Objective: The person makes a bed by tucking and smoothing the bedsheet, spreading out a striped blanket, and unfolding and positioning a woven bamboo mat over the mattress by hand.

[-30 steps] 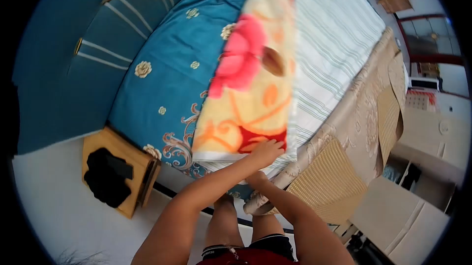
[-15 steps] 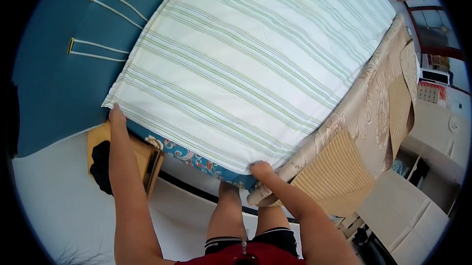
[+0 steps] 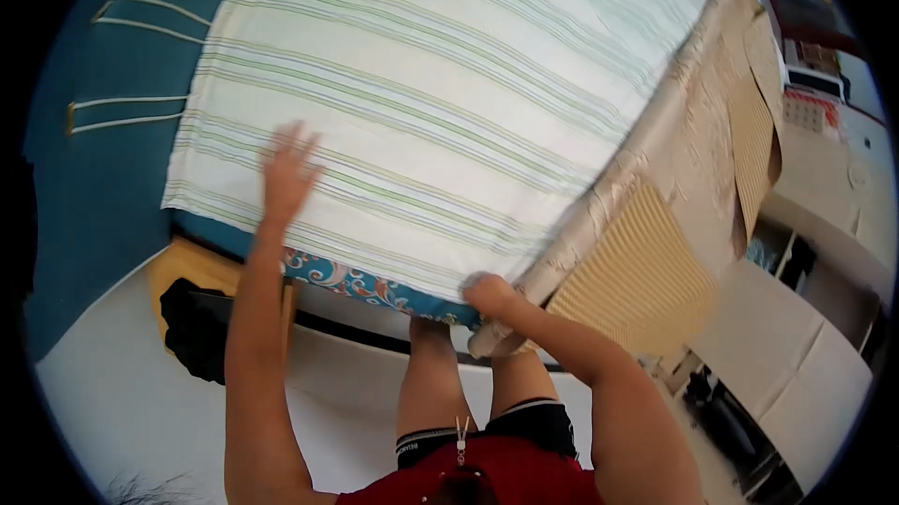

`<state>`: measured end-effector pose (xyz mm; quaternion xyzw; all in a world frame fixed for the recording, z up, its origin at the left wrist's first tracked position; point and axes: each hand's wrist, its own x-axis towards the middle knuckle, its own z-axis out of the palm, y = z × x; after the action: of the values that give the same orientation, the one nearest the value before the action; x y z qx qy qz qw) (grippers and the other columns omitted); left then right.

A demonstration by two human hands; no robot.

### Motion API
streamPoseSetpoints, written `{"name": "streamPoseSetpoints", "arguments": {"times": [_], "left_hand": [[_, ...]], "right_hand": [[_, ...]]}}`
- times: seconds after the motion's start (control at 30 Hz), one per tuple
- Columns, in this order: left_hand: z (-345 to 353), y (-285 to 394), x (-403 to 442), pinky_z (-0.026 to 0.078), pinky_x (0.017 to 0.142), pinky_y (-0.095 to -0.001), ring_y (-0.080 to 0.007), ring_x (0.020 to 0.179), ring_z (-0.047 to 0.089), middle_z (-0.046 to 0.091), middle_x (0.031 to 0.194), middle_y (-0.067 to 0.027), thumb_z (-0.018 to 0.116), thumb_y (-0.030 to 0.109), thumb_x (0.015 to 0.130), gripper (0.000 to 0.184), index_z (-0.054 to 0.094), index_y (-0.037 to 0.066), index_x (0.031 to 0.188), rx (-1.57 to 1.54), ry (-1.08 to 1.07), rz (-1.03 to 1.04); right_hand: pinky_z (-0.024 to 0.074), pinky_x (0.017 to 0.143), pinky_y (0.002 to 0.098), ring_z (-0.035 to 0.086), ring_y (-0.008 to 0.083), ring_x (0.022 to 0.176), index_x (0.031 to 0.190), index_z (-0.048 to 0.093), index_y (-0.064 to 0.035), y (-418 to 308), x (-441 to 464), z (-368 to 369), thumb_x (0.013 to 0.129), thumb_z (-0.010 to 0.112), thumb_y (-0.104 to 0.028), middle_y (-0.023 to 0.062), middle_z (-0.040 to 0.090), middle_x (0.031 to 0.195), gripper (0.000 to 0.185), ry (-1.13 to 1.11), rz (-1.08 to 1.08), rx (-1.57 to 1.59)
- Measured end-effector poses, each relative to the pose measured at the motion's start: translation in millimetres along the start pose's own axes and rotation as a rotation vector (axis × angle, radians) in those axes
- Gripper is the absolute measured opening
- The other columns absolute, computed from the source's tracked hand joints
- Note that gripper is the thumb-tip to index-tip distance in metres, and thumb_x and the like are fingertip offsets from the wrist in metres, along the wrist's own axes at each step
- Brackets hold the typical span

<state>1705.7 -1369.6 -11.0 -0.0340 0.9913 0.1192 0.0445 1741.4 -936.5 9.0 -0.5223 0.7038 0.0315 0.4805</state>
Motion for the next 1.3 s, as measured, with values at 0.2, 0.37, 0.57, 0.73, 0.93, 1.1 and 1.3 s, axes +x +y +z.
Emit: {"name": "streamPoseSetpoints", "arguments": {"times": [0.2,0.37,0.57,0.73,0.93,1.1,1.3], "left_hand": [[7,-120,-24,0.015,0.097,-0.0667,-0.0311,0.135,0.014,0.013,0.149,-0.0078,0.037,0.054,0.089,0.061,0.023,0.026,0.141,0.102,-0.001,-0.891],[18,-115,-13,0.015,0.1,-0.0625,-0.0337,0.135,0.014,0.013,0.148,-0.0111,0.044,0.05,0.088,0.061,0.027,0.024,0.14,0.17,0.151,-0.676],[30,25,13,0.014,0.101,-0.0615,-0.0344,0.136,0.011,0.014,0.148,-0.0113,0.049,0.046,0.087,0.058,0.031,0.025,0.139,0.078,0.03,-0.16],[40,19,42,0.012,0.098,-0.0666,-0.0323,0.136,0.009,0.012,0.15,-0.0052,0.048,0.052,0.086,0.062,0.027,0.029,0.14,0.101,0.064,-0.384],[19,-60,55,0.014,0.097,-0.0687,-0.0345,0.136,0.006,0.008,0.15,-0.0066,0.045,0.065,0.08,0.076,0.017,0.032,0.142,0.026,-0.077,-0.694],[33,-99,55,0.015,0.103,-0.0582,-0.0403,0.135,0.007,0.008,0.149,-0.0138,0.048,0.064,0.079,0.077,0.019,0.029,0.142,0.019,-0.037,-0.559],[23,-103,72,0.014,0.108,-0.0475,-0.045,0.133,0.01,0.009,0.147,-0.0212,0.051,0.062,0.078,0.079,0.023,0.026,0.142,0.011,-0.116,-0.575]], "right_hand": [[0.0482,0.076,0.0392,0.059,0.0307,0.087,0.094,0.059,-0.0083,-12,5,-26,0.08,0.058,-0.022,0.0147,0.06,0.096,0.02,0.481,-0.076,0.242],[0.0395,0.092,0.0449,0.047,0.0369,0.11,0.12,0.05,-0.0109,46,18,-85,0.073,0.063,-0.012,0.019,0.048,0.122,0.049,1.099,0.325,0.247],[0.0246,0.102,0.0498,0.028,0.0377,0.127,0.127,0.044,-0.0059,111,51,-101,0.079,0.058,-0.02,0.0239,0.034,0.134,0.052,1.243,0.811,0.194],[0.0127,0.111,0.0466,0.02,0.0272,0.134,0.122,0.051,-0.0128,-44,76,-27,0.076,0.062,-0.035,0.0123,0.029,0.142,0.053,0.569,-0.34,0.457],[0.0239,0.107,0.0429,0.029,0.0282,0.13,0.125,0.048,-0.0171,-49,46,-28,0.079,0.06,-0.033,0.0103,0.035,0.138,0.051,0.831,-0.353,0.456],[0.0289,0.102,0.0461,0.033,0.039,0.124,0.128,0.041,-0.0021,200,-13,-101,0.079,0.062,-0.018,0.024,0.037,0.132,0.056,1.474,0.618,0.077],[0.0346,0.099,0.0394,0.044,0.039,0.112,0.126,0.042,-0.0006,405,-17,-116,0.087,0.048,-0.014,0.0244,0.043,0.126,0.041,1.682,1.14,-0.489]]}}
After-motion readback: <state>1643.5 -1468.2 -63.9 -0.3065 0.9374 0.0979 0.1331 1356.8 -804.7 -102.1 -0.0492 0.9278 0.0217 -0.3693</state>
